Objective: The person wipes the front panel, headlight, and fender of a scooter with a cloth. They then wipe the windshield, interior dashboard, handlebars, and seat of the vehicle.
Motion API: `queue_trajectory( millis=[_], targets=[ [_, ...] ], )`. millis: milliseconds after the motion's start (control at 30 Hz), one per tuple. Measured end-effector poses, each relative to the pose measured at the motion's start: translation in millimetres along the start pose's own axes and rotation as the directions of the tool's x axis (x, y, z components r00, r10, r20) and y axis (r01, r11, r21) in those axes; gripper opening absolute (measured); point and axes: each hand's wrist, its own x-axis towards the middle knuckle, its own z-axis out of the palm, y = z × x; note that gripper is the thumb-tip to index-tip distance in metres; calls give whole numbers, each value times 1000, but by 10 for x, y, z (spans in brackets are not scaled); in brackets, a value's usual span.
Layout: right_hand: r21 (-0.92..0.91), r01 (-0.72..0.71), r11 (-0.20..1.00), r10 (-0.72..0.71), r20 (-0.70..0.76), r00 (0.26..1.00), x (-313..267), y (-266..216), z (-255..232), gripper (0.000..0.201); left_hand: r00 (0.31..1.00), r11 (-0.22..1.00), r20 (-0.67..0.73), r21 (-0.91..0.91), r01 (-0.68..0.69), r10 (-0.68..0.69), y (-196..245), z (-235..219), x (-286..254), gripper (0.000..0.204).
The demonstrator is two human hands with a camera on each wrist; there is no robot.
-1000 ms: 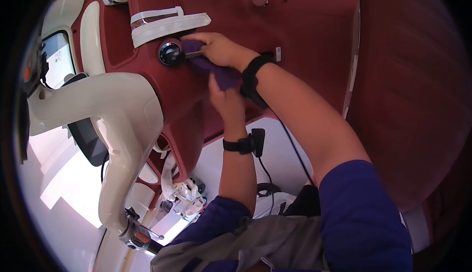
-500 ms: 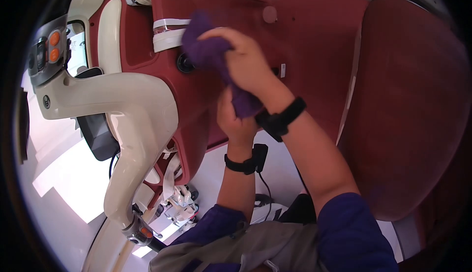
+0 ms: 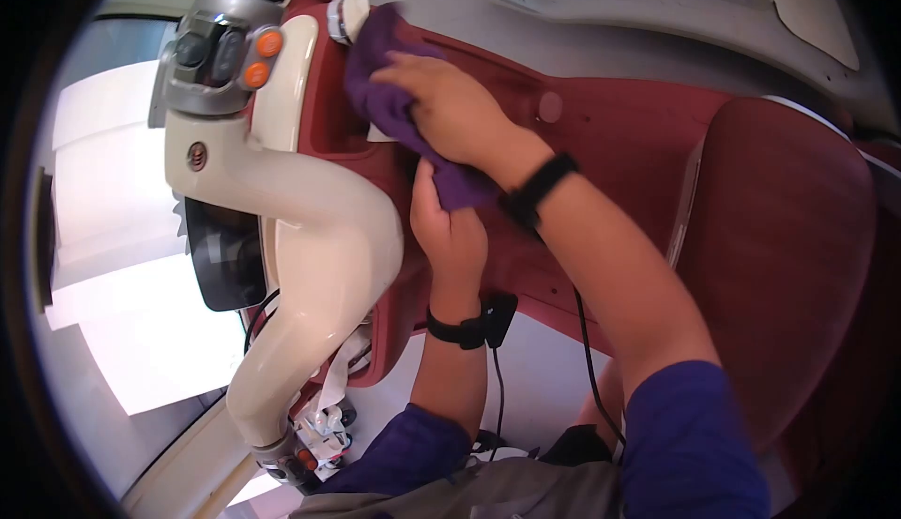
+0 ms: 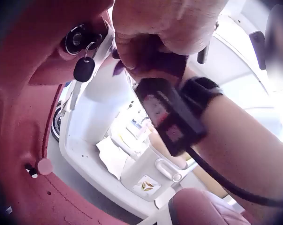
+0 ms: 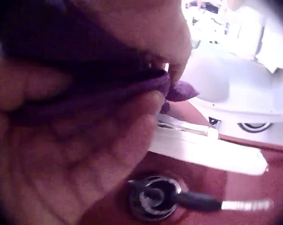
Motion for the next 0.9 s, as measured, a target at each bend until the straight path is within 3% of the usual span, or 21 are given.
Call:
queue_trajectory(
  millis=[33, 100, 133, 233, 267, 333, 367, 467, 533, 567, 600, 633, 667, 767, 833, 867, 900],
  targets=[
    [-235, 217, 947, -192, 124, 974, 95, 63, 120, 48, 993, 993, 32, 23, 113, -114, -24, -57, 32, 38],
    [-414, 249, 875, -173, 211, 962, 52, 62, 117, 48, 940, 942, 72, 47, 331, -334, -103, -127, 133, 40],
    [-504, 279, 817, -165, 260, 952, 80, 74, 64, 48, 945, 940, 69, 153, 305, -319, -102, -139, 134, 44],
    [-405, -34, 913, 114, 175, 978, 129, 119, -82, 47, 984, 984, 48, 46, 171, -173, -28, -28, 206, 44],
    [-362, -418, 833, 506, 195, 840, 278, 66, -210, 46, 968, 966, 21, -54, 252, -251, 91, 12, 294, 43],
    [-245, -297, 923, 337, 138, 931, 605, 463, -150, 47, 975, 965, -71, -177, 194, -209, 117, 79, 549, 41],
    [-243, -295, 924, 337, 157, 928, 692, 421, -134, 48, 975, 960, -114, -228, 159, -189, 106, 118, 652, 41],
    [-257, -348, 901, 404, 211, 890, 841, 292, 16, 50, 959, 929, -14, -253, 272, -284, 117, 191, 798, 38],
    [-39, -374, 927, 376, 107, 920, 504, 622, 164, 45, 972, 970, 18, -65, 235, -234, 86, 159, 666, 35],
    [-22, -39, 999, 43, 180, 983, 220, 970, 237, 40, 979, 979, 32, 27, 201, -202, 62, 129, 586, 33],
    [-66, -406, 912, 403, 338, 851, -72, 926, 214, 33, 984, 980, 71, 126, 154, -164, -70, 97, 432, 32],
    [21, -697, 716, 638, 386, 667, -374, 1008, 320, 28, 982, 981, 56, 71, 179, -183, -33, 49, 296, 32],
    [28, -628, 777, 536, 492, 686, -602, 994, 267, 30, 978, 979, 39, 13, 204, -204, 5, 27, 140, 33],
    [354, -846, 399, 717, 455, 528, -488, 801, 79, 35, 963, 953, 65, -142, 268, -261, -36, 111, -82, 35],
    [663, -672, 329, 743, 257, 618, -175, 611, -55, 36, 970, 960, 71, -140, 241, -233, -74, 156, -152, 36],
    [756, -581, 302, 704, 234, 671, -63, 873, 35, 35, 981, 979, 66, -89, 185, -180, -91, 235, -100, 37],
    [707, -596, 381, 675, 228, 702, 56, 821, -33, 35, 990, 991, 66, -39, 127, -125, -111, 305, -30, 37]
  ],
)
